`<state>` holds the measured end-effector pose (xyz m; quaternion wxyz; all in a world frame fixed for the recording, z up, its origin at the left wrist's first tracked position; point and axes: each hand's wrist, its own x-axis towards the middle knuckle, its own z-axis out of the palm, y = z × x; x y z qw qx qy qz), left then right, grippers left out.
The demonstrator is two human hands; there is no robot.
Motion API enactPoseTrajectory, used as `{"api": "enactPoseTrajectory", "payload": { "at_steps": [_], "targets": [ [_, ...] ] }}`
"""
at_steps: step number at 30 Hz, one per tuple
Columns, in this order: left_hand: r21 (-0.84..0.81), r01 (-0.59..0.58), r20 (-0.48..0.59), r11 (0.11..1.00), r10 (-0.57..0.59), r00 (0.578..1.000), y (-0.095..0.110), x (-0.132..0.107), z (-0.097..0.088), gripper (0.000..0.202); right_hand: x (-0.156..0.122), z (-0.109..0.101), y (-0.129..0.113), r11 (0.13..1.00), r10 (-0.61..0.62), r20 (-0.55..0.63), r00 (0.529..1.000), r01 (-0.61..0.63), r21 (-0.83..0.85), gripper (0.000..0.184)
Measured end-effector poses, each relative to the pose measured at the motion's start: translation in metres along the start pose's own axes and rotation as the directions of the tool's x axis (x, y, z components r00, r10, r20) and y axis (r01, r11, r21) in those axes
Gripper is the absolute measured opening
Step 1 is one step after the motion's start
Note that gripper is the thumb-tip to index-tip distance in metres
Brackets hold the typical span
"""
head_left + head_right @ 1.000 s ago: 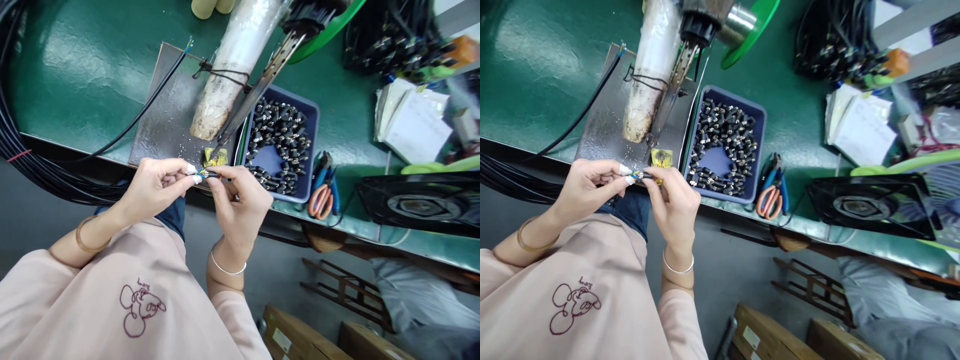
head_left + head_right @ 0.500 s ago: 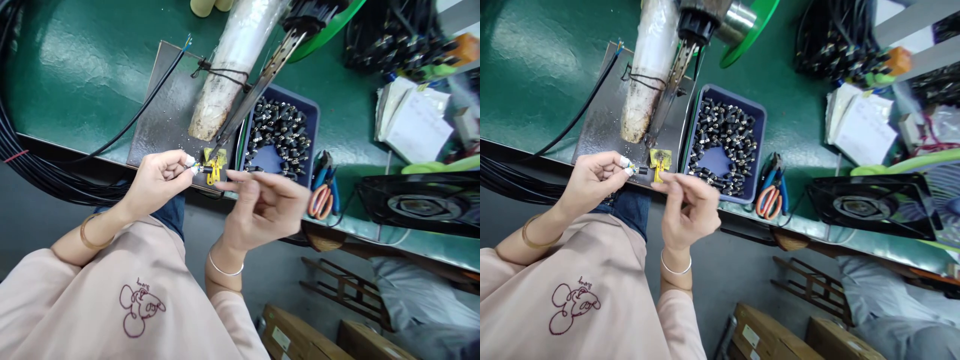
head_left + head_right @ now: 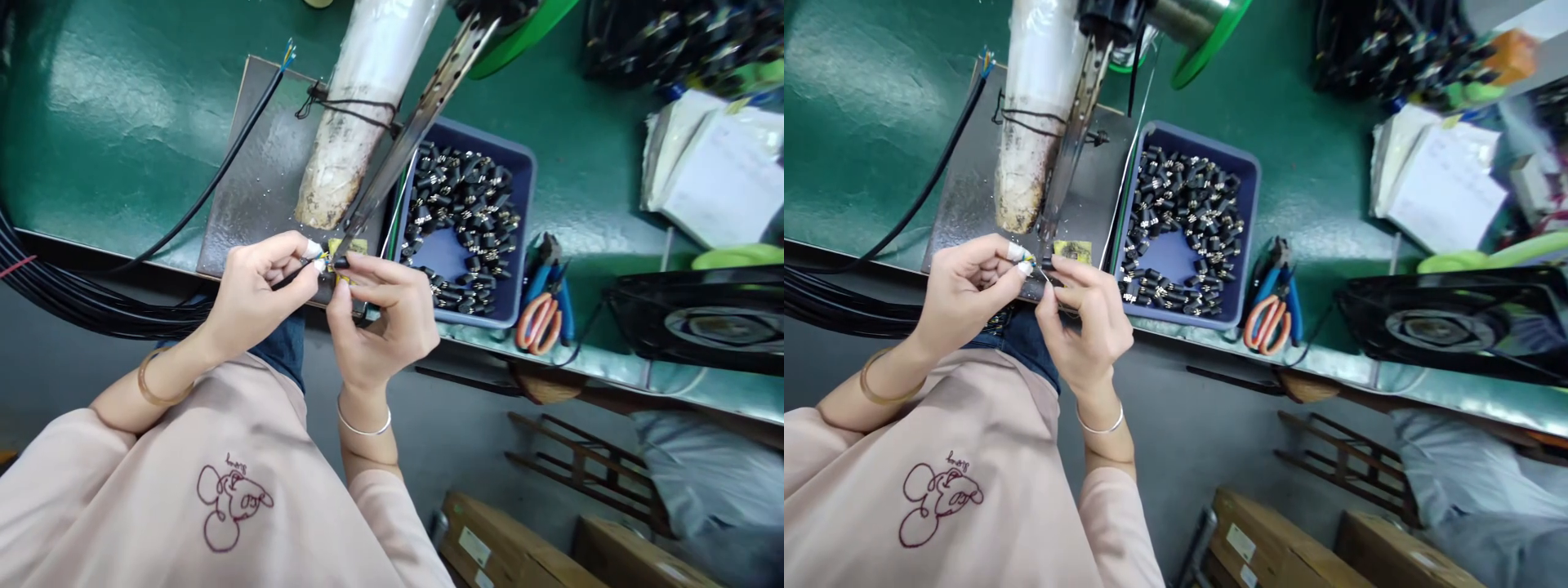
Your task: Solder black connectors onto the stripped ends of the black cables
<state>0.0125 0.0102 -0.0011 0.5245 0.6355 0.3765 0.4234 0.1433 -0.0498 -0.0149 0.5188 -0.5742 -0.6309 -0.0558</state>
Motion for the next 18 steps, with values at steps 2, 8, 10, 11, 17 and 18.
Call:
{"api": "enactPoseTrajectory", "payload": {
  "at_steps": [2,8,10,11,17,18],
  "targets": [
    [0.021,-0.045,-0.006,0.999,0.045,0.999,-0.0005,0.0005,-0.0005,0.009,0.0017,-0.0003,-0.0006,1.000,0.006,-0.009,1.000,-0.006,-0.001,0.014],
    [0.052,-0.127,0.000,0.991,0.127,0.992,-0.0032,0.0020,-0.0029,0.009,0.0060,-0.0006,-0.0039,0.999,-0.010,-0.015,1.000,0.009,-0.041,0.015],
    [0.032,-0.100,0.008,0.994,0.099,0.995,-0.0026,0.0023,-0.0032,0.008,0.0055,-0.0011,-0.0047,0.999,-0.015,-0.010,1.000,0.014,-0.035,0.016],
    [0.020,-0.076,0.012,0.997,0.076,0.997,-0.0018,0.0023,-0.0033,0.007,0.0051,-0.0016,-0.0049,0.999,-0.015,-0.009,1.000,0.014,-0.031,0.015],
    [-0.052,0.120,0.062,0.991,-0.117,0.991,0.0045,0.0023,-0.0063,0.008,0.0039,-0.0051,-0.0029,0.999,-0.023,0.037,0.999,0.024,-0.030,0.014],
    [-0.066,0.151,0.076,0.986,-0.146,0.986,0.0050,0.0023,-0.0073,0.009,0.0038,-0.0057,-0.0023,1.000,-0.020,0.059,0.998,0.021,-0.017,0.015]
  ]
}}
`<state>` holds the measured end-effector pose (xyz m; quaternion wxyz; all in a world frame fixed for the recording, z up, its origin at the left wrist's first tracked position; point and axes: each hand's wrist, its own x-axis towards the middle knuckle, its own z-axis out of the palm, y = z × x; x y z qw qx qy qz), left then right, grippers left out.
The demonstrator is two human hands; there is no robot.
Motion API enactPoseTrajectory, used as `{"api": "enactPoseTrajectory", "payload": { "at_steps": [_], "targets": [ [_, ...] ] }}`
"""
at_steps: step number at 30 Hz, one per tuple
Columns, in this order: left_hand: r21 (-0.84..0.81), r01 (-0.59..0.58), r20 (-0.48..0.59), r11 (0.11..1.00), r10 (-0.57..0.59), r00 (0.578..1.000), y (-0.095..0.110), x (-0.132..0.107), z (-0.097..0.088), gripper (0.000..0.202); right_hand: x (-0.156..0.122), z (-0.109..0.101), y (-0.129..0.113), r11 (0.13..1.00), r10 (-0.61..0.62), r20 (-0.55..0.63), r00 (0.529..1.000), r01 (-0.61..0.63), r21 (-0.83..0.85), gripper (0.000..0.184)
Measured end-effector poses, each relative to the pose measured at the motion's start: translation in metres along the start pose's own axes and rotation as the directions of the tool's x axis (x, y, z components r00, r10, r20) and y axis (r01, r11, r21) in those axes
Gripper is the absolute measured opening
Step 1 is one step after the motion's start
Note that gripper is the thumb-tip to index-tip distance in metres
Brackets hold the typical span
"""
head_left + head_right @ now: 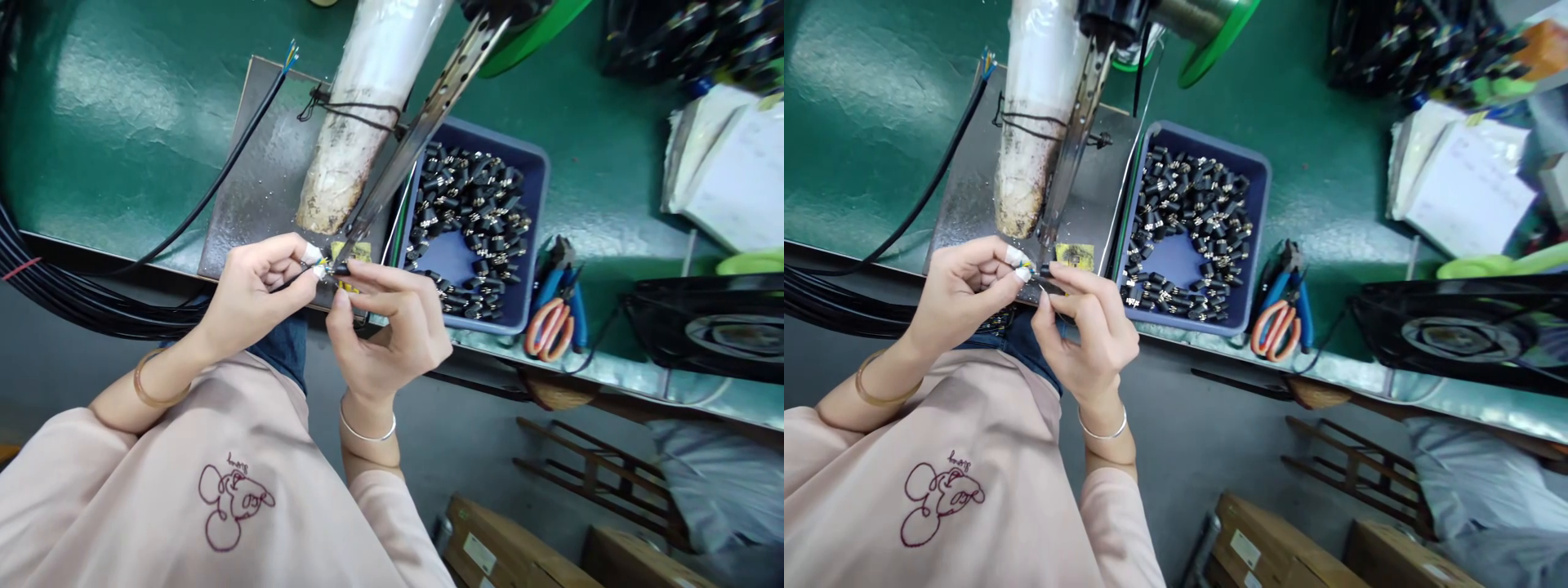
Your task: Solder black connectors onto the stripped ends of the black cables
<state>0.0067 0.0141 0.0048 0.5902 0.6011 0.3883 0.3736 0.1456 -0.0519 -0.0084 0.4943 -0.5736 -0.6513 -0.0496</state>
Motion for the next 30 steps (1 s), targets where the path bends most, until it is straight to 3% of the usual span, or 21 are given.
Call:
{"api": "enactPoseTrajectory", "payload": {
  "at_steps": [3,7,13,17,20,22,27,30],
  "targets": [
    [-0.028,0.062,0.029,0.998,-0.061,0.998,0.000,-0.001,-0.002,0.011,-0.001,-0.002,0.002,0.999,0.021,0.047,0.999,-0.022,0.041,0.015],
    [-0.020,0.060,0.050,0.998,-0.059,0.997,0.000,-0.003,-0.001,0.010,-0.003,-0.003,0.001,0.999,0.035,0.030,0.999,-0.036,0.035,0.013],
    [0.025,0.005,0.076,1.000,-0.007,0.997,0.004,-0.010,-0.001,0.009,-0.009,-0.009,-0.003,0.969,0.235,-0.090,0.968,-0.226,0.104,0.009],
    [0.062,-0.032,0.112,0.998,0.025,0.993,0.005,-0.014,-0.003,0.007,-0.007,-0.014,-0.003,0.928,0.345,0.153,0.926,-0.362,0.094,0.013],
    [0.068,-0.072,0.050,0.995,0.069,0.996,0.004,-0.017,-0.004,0.008,-0.003,-0.016,-0.001,0.889,0.376,0.254,0.891,-0.424,0.170,0.020],
    [0.060,-0.093,0.037,0.994,0.091,0.995,0.005,-0.019,-0.007,0.009,-0.001,-0.019,0.001,0.896,0.337,0.273,0.901,-0.397,0.202,0.018],
    [0.048,-0.003,0.193,0.999,-0.007,0.981,0.013,-0.021,-0.014,0.025,0.001,-0.031,0.004,0.976,0.128,0.341,0.931,-0.179,0.121,0.008],
    [0.056,-0.007,0.181,0.998,-0.004,0.983,0.015,-0.020,-0.014,0.022,-0.002,-0.033,0.002,0.987,0.119,0.255,0.959,-0.143,0.074,0.014]
  ]
}}
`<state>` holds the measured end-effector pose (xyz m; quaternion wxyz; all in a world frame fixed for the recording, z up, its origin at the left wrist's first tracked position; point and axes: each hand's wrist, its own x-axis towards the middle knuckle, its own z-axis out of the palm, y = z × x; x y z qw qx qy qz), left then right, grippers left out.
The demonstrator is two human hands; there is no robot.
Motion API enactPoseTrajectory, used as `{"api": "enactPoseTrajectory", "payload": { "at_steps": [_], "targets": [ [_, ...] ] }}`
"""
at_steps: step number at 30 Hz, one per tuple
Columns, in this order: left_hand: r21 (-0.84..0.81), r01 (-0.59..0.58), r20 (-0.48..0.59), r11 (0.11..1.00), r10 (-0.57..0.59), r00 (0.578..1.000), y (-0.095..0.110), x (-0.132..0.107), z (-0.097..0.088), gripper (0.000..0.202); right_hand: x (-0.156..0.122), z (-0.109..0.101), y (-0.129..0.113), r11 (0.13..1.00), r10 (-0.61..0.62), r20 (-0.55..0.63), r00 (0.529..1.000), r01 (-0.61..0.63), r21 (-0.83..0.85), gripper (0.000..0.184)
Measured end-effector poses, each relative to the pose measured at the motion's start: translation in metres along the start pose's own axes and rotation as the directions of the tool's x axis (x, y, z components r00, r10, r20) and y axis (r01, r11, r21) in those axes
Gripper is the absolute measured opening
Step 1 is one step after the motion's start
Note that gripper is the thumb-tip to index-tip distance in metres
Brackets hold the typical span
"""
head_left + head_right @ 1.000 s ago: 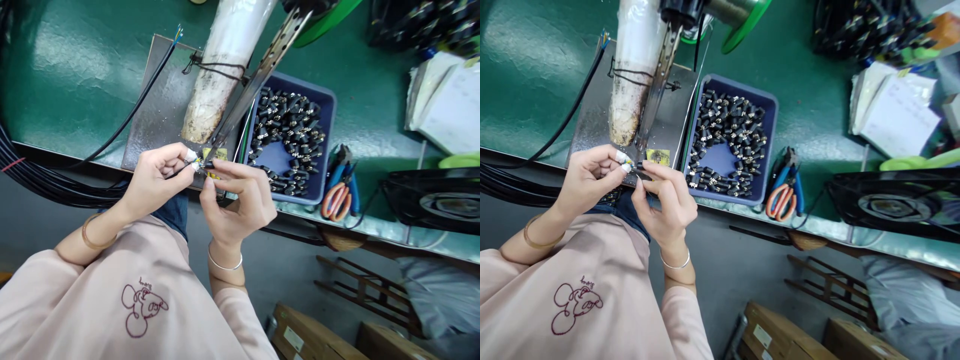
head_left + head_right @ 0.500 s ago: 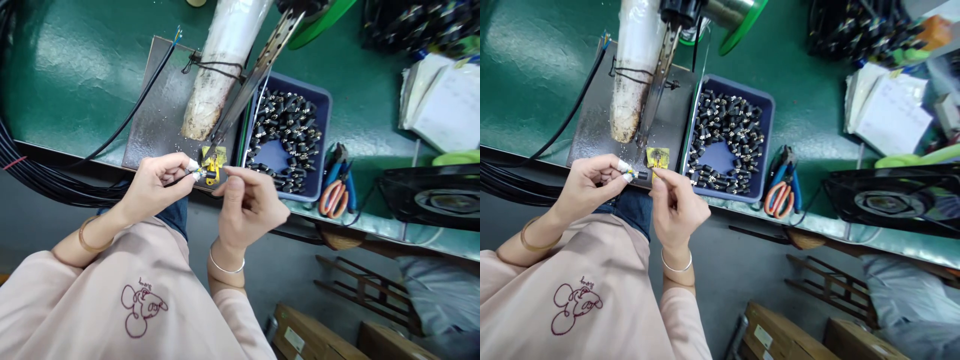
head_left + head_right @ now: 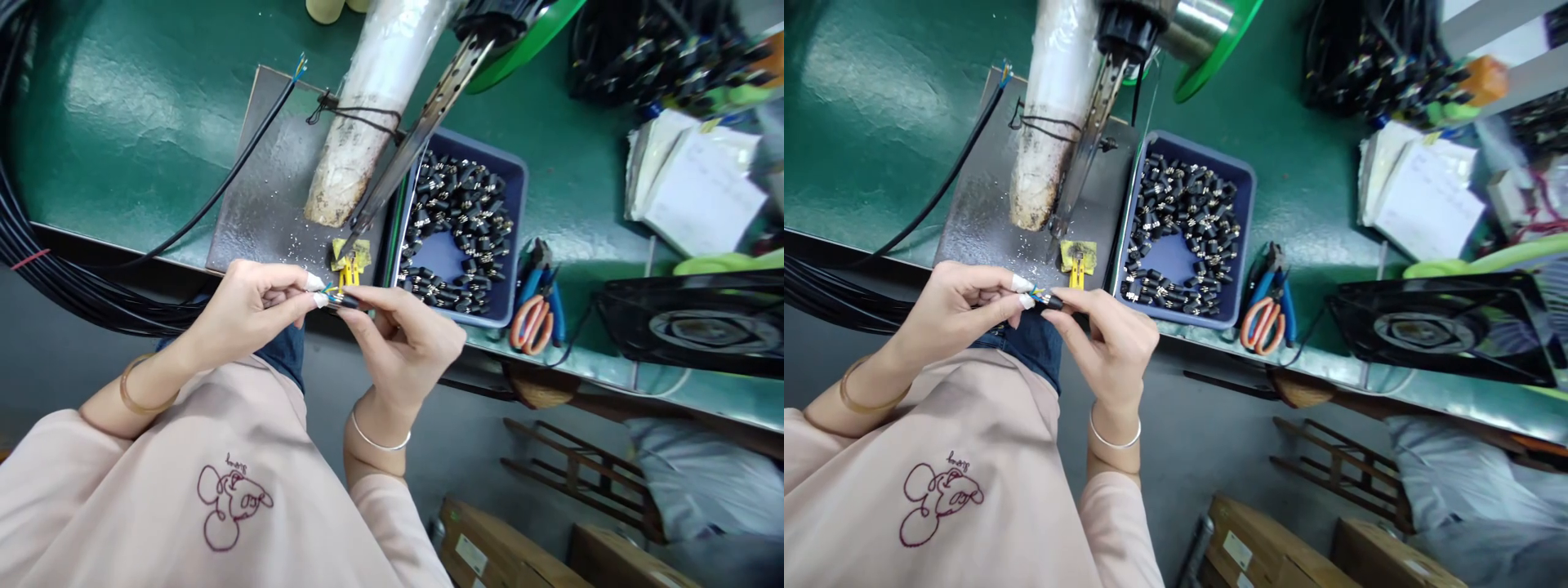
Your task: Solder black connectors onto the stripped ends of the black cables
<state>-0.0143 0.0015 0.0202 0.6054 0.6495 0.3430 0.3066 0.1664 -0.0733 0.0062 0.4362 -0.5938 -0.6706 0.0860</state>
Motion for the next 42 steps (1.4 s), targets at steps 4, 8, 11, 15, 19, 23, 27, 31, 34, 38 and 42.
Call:
{"api": "enactPoseTrajectory", "payload": {
  "at_steps": [4,8,11,15,19,23,27,31,34,38,42],
  "targets": [
    [0.007,-0.028,-0.018,1.000,0.028,0.999,-0.004,0.000,0.003,0.017,-0.002,0.004,-0.006,0.995,-0.062,-0.096,0.993,0.054,-0.081,0.025],
    [-0.004,-0.010,-0.028,1.000,0.010,1.000,-0.008,-0.002,0.004,0.014,0.001,0.007,-0.009,0.976,-0.167,-0.020,0.986,0.162,-0.144,0.023],
    [-0.035,0.026,-0.054,0.999,-0.028,0.998,-0.009,-0.002,0.005,0.014,-0.001,0.009,-0.008,0.956,-0.204,-0.013,0.979,0.196,-0.219,0.026],
    [-0.141,0.043,-0.098,0.989,-0.057,0.994,-0.011,0.001,0.005,0.015,-0.005,0.009,-0.005,0.905,-0.264,0.035,0.964,0.260,-0.335,0.024],
    [-0.205,0.066,-0.089,0.977,-0.086,0.992,-0.013,0.003,0.006,0.015,-0.008,0.011,-0.003,0.929,-0.247,-0.018,0.969,0.232,-0.289,0.026],
    [-0.220,0.070,-0.103,0.973,-0.094,0.990,-0.015,0.004,0.008,0.011,-0.007,0.021,-0.004,0.992,-0.112,-0.369,0.923,0.128,0.021,0.035],
    [-0.225,0.080,-0.112,0.971,-0.107,0.988,-0.015,0.009,0.010,0.011,-0.005,0.027,-0.003,0.995,-0.018,-0.459,0.888,0.062,0.081,0.024],
    [-0.201,0.083,-0.115,0.976,-0.108,0.987,-0.014,0.013,0.011,0.016,-0.005,0.032,0.002,0.995,-0.093,-0.264,0.960,0.079,-0.063,0.016],
    [-0.205,0.081,-0.088,0.975,-0.101,0.991,-0.013,0.016,0.010,0.018,-0.004,0.037,0.005,0.985,-0.154,-0.278,0.948,0.124,-0.123,0.015],
    [-0.219,0.104,-0.077,0.970,-0.124,0.989,-0.011,0.018,0.009,0.020,0.000,0.040,0.006,0.991,-0.131,-0.271,0.954,0.114,-0.077,0.015],
    [-0.232,0.087,-0.084,0.969,-0.109,0.990,-0.010,0.023,0.009,0.018,0.003,0.038,0.007,0.992,-0.129,-0.264,0.956,0.122,-0.044,0.016]
  ]
}}
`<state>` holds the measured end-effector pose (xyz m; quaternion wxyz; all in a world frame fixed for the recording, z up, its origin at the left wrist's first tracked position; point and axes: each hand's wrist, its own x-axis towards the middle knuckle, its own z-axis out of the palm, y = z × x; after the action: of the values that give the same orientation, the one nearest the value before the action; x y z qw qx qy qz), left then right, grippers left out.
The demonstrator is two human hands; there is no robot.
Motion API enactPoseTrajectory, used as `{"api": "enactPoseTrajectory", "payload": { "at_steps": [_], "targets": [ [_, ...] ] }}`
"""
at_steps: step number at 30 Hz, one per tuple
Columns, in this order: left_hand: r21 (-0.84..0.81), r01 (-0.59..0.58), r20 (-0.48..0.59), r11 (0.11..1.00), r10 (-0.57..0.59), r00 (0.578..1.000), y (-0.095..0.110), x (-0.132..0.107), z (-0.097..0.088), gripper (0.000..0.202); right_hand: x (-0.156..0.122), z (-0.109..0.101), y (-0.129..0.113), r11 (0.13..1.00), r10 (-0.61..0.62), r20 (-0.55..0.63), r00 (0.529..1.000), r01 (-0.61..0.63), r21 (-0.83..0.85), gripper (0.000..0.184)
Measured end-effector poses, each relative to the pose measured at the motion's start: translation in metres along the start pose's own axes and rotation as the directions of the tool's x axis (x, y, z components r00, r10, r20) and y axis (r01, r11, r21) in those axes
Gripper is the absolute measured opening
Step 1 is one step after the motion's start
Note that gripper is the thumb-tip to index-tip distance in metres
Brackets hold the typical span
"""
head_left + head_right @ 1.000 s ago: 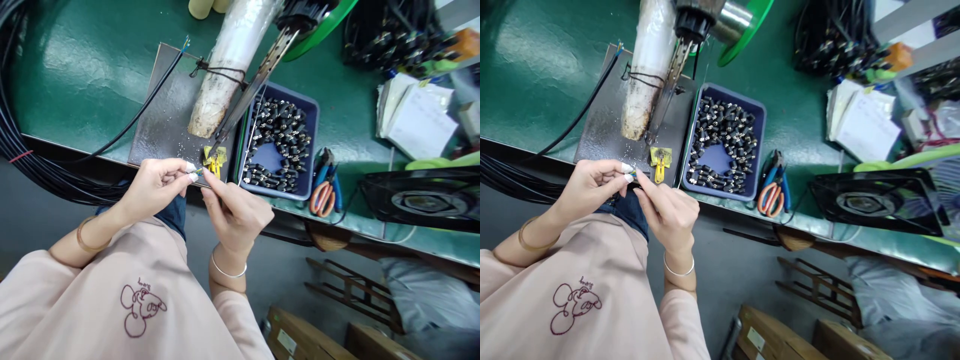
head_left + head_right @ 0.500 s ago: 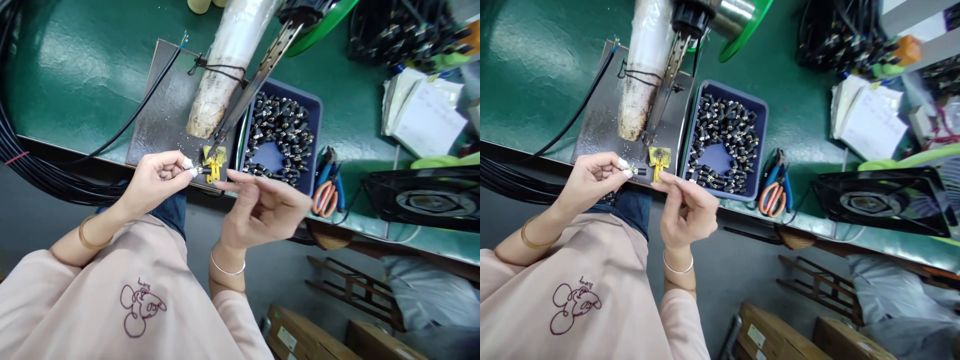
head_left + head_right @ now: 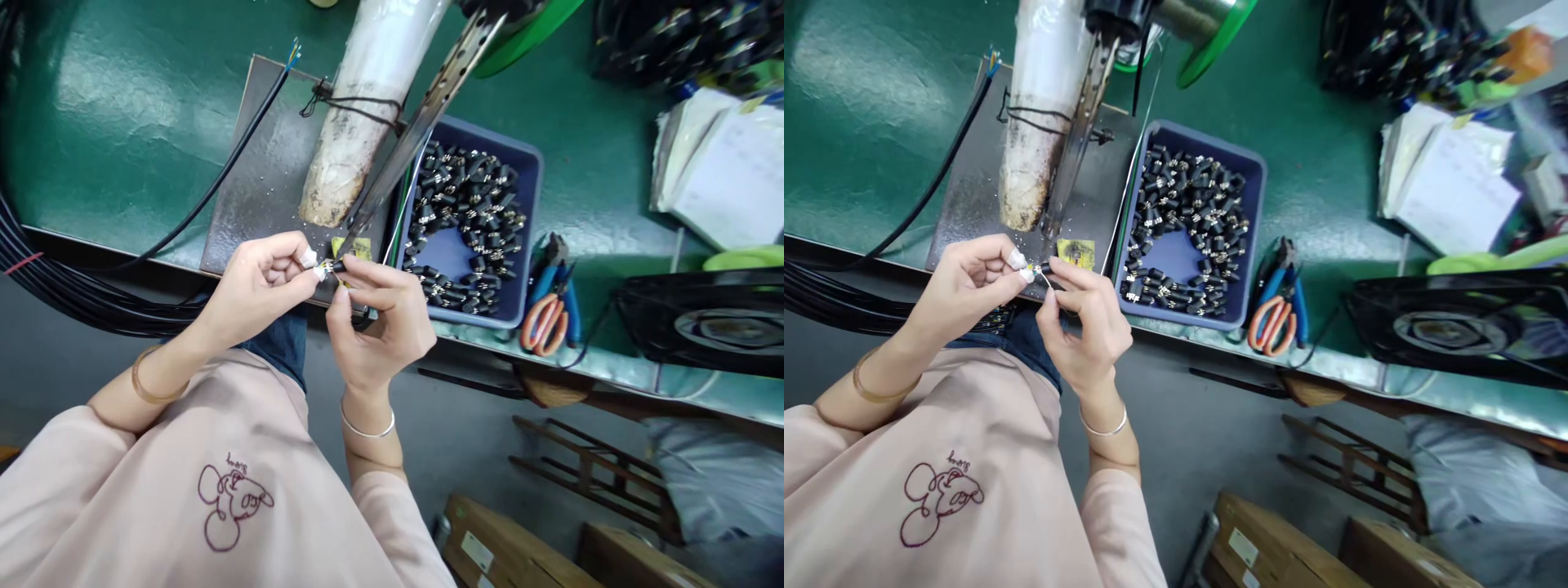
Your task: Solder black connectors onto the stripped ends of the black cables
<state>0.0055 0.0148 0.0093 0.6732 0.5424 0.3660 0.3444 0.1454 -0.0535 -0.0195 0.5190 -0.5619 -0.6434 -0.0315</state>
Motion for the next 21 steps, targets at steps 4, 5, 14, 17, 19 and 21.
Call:
{"api": "enactPoseTrajectory", "payload": {
  "at_steps": [4,5,14,17,19,21],
  "targets": [
    [-0.026,-0.022,-0.014,0.999,0.022,1.000,0.000,0.004,0.003,0.016,0.002,0.000,0.002,1.000,0.010,-0.005,1.000,-0.010,0.008,0.015],
    [-0.027,-0.025,-0.019,0.999,0.024,1.000,0.000,0.005,0.003,0.015,0.002,0.001,0.003,1.000,0.015,-0.005,1.000,-0.015,0.008,0.015],
    [0.008,-0.054,-0.071,0.998,0.055,0.996,0.001,0.005,0.007,0.012,0.010,-0.001,-0.001,0.999,0.004,-0.036,0.999,-0.005,-0.034,0.013],
    [0.008,-0.059,-0.066,0.998,0.059,0.996,0.002,0.005,0.007,0.011,0.011,-0.003,-0.004,0.998,-0.004,-0.022,1.000,0.003,-0.059,0.015],
    [0.003,-0.053,-0.049,0.999,0.053,0.997,0.003,0.005,0.005,0.011,0.010,-0.004,-0.004,0.998,-0.022,-0.015,1.000,0.021,-0.058,0.016],
    [0.003,-0.034,-0.023,0.999,0.034,0.999,0.004,0.005,0.003,0.013,0.009,-0.004,-0.003,0.998,-0.040,0.009,0.999,0.040,-0.043,0.018]
  ]
}}
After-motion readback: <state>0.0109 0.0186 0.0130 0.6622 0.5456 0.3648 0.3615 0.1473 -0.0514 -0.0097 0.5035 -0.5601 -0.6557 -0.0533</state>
